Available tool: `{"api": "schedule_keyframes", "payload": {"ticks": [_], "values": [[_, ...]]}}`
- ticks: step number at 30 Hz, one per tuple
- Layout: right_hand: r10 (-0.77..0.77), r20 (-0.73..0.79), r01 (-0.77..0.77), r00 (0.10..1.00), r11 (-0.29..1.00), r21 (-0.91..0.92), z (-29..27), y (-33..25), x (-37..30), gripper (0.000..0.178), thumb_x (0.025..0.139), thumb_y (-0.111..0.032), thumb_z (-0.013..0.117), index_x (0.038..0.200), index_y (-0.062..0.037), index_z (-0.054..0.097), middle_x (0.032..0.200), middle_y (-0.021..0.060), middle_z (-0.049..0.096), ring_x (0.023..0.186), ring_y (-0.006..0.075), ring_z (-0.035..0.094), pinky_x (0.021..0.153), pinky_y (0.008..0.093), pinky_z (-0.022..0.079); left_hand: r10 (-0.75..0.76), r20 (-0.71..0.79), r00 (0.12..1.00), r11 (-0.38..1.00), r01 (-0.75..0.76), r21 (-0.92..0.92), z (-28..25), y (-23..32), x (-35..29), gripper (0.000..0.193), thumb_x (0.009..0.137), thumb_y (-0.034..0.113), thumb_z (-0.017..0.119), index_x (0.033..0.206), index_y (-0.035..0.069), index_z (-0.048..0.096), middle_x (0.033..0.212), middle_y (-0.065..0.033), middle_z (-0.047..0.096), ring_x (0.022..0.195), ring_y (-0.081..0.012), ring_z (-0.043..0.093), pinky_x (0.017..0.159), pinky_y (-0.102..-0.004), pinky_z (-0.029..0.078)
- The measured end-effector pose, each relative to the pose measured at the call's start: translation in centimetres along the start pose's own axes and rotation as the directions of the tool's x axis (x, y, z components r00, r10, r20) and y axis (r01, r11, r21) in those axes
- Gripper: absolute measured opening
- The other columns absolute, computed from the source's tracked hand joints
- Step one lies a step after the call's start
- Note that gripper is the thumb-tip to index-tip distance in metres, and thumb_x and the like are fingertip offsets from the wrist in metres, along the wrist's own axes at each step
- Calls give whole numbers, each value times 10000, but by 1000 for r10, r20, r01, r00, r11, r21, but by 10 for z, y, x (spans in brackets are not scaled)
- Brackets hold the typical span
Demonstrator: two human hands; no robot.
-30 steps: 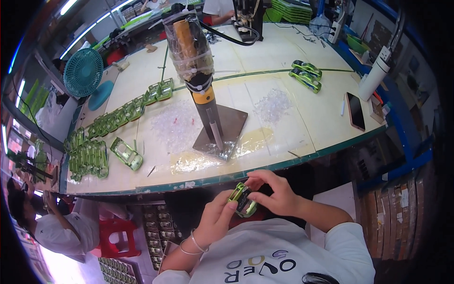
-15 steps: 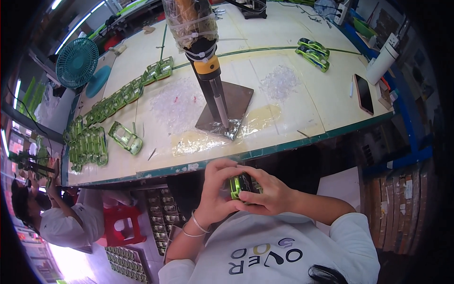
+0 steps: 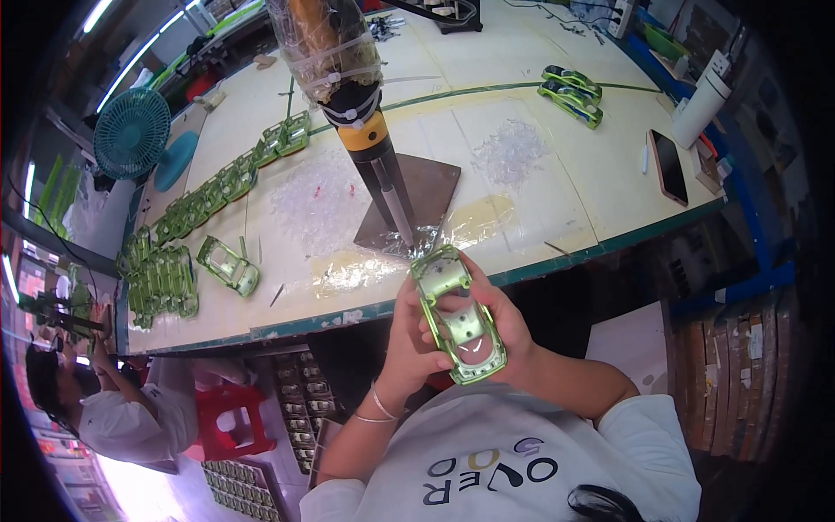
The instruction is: The person assembles small green plastic toy car bodies with other plastic components and assembly parts by hand at a workbench.
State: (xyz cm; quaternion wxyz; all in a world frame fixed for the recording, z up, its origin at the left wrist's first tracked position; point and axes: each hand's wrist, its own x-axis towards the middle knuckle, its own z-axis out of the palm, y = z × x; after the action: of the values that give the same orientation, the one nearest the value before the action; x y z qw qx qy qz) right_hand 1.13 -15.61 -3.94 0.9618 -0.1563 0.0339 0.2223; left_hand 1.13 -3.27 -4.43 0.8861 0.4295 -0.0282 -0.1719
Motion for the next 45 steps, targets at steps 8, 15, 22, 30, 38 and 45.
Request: {"api": "schedule_keyframes", "payload": {"ticks": [8,15,22,30,38,45], "values": [[-8,41,6,999,999,52,21,-6,16,448,866,-187,357,1282,-189,191,1041,168,477,816,286,549,717,381,474,70,50,996,968,-80,237,-8,15,18,1054,481,372,791,1256,26,166,1111,-153,442,1044,-215,448,883,-333,380],[-25,40,22,999,998,66,22,-7,19,409,874,-182,333,1269,-196,231,1094,138,445,935,251,507,768,354,455,83,105,991,978,-101,183,-6,11,18,962,551,423,745,1234,27,196,1088,-136,468,1029,-200,461,879,-315,381],[27,11,-28,1000,997,74,15,-4,19,411,874,-195,336,1271,-211,229,1067,149,452,867,269,533,728,372,476,-10,31,999,984,4,180,-4,14,20,1265,352,532,762,1319,86,80,1052,-21,448,917,-100,493,810,-251,429],[14,58,-20,998,995,102,21,-6,17,434,860,-204,357,1274,-207,223,1042,171,460,840,292,540,697,392,487,85,80,993,966,-102,237,-10,10,26,1207,386,484,782,1286,43,109,1082,-83,458,1002,-166,472,860,-298,404],[12,50,-18,999,993,118,26,-8,13,435,858,-202,373,1269,-204,231,1043,167,461,842,298,539,705,399,480,171,119,978,924,-201,325,-6,13,29,1206,407,499,783,1271,33,83,1097,-119,453,1039,-209,462,883,-340,387],[12,89,-22,996,993,119,29,-7,10,429,871,-244,383,1264,-192,222,1054,160,461,858,283,537,735,376,470,125,120,985,961,-150,233,-2,21,23,1189,420,488,784,1257,22,80,1084,-129,462,990,-201,493,853,-326,408]]}}
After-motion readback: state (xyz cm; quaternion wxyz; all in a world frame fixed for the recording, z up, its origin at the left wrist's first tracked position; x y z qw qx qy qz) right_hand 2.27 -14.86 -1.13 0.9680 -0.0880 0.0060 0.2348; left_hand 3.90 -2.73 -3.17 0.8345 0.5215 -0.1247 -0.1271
